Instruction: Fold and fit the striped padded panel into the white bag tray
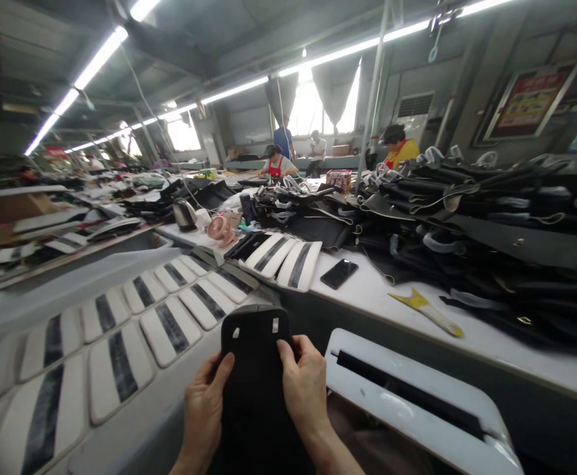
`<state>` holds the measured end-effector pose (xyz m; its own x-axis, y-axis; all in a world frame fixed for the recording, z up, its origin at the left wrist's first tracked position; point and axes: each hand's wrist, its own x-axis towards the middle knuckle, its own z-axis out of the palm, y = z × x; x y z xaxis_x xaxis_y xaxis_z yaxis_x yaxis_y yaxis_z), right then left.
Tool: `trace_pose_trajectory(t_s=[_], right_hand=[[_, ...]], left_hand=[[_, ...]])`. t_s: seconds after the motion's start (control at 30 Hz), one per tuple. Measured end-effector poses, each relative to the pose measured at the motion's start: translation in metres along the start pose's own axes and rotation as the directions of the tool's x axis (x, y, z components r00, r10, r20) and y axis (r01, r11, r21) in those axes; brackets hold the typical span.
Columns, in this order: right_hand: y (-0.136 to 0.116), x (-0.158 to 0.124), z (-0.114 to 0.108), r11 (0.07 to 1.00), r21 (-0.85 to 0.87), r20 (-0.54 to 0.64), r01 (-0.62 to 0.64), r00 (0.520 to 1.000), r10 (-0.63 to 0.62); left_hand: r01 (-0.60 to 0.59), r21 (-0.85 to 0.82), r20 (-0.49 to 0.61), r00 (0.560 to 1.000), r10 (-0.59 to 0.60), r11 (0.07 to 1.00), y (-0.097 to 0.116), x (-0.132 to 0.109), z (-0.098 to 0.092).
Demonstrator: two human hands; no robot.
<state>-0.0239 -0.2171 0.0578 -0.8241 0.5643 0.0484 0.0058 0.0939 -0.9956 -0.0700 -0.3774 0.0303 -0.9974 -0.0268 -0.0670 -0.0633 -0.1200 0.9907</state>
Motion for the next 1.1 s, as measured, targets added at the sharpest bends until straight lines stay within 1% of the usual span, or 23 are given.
trace_pose_trajectory(t_s=[0.03,0.1,0.2,0.27,0.37,0.43,0.5,0.6,0.7,0.77,0.83,0.9,0.93,0.97,1.0,1.03,1.07,1.1], right_hand=[[0.005,0.000,0.000,1.000,-0.005,-0.016,-0.005,1.000,0.005],[0.014,-0.003,0.000,1.000,0.012,-0.044,-0.015,0.999,0.016],[0.024,-0.007,-0.001,0.999,0.046,-0.069,-0.027,0.997,0.031],[0.024,-0.008,-0.002,0.998,0.058,-0.059,-0.040,0.997,0.043],[0.015,-0.003,-0.005,0.997,0.069,-0.011,-0.035,0.999,0.036],[0.006,0.002,-0.009,0.999,0.052,0.004,0.008,1.000,-0.008],[-0.003,0.005,-0.014,0.998,-0.002,0.004,0.070,0.998,-0.070],[-0.012,0.002,-0.021,0.986,-0.082,0.025,0.146,0.989,-0.144],[-0.015,-0.006,-0.029,0.979,-0.088,0.032,0.182,0.983,-0.180],[-0.014,-0.012,-0.034,0.979,-0.085,0.021,0.188,0.982,-0.187],[-0.014,-0.016,-0.040,0.978,-0.090,0.009,0.190,0.982,-0.190],[-0.014,-0.020,-0.042,0.975,-0.101,0.008,0.198,0.980,-0.198],[-0.015,-0.022,-0.042,0.973,-0.104,0.017,0.207,0.978,-0.206],[-0.016,-0.023,-0.041,0.970,-0.104,0.031,0.219,0.976,-0.217],[-0.017,-0.025,-0.039,0.966,-0.105,0.048,0.236,0.971,-0.232],[-0.018,-0.027,-0.037,0.960,-0.107,0.062,0.257,0.966,-0.252],[-0.018,-0.028,-0.035,0.954,-0.111,0.069,0.279,0.960,-0.273],[-0.018,-0.029,-0.033,0.947,-0.119,0.071,0.298,0.954,-0.291]], left_hand=[[-0.005,0.019,-0.022,1.000,0.005,1.000,-0.003,0.000,0.002],[0.009,0.033,-0.032,0.999,-0.008,0.999,-0.011,-0.001,0.004],[0.058,0.020,-0.008,0.998,-0.058,0.998,-0.022,-0.004,0.003],[0.089,0.018,0.003,0.996,-0.089,0.996,-0.026,-0.005,0.002],[0.115,0.016,0.039,0.993,-0.115,0.993,-0.022,-0.005,0.004],[0.104,0.019,0.075,0.992,-0.105,0.994,-0.013,-0.005,0.007],[0.057,0.060,0.101,0.993,-0.063,0.997,-0.003,-0.005,0.010],[-0.105,0.200,0.148,0.986,0.075,0.974,0.005,-0.001,0.011],[-0.247,0.296,0.224,0.957,0.185,0.922,0.005,0.007,0.009],[-0.290,0.310,0.272,0.940,0.207,0.905,0.005,0.013,0.008],[-0.335,0.313,0.315,0.919,0.235,0.889,0.013,0.019,0.010],[-0.426,0.317,0.364,0.880,0.306,0.847,0.031,0.025,0.017],[-0.495,0.320,0.398,0.844,0.359,0.808,0.044,0.028,0.023],[-0.571,0.321,0.450,0.794,0.409,0.756,0.060,0.030,0.029],[-0.647,0.317,0.522,0.730,0.442,0.694,0.076,0.033,0.038],[-0.705,0.294,0.615,0.656,0.437,0.645,0.093,0.035,0.047],[-0.741,0.259,0.723,0.574,0.384,0.620,0.109,0.038,0.056],[-0.764,0.216,0.825,0.476,0.305,0.608,0.123,0.041,0.066]])
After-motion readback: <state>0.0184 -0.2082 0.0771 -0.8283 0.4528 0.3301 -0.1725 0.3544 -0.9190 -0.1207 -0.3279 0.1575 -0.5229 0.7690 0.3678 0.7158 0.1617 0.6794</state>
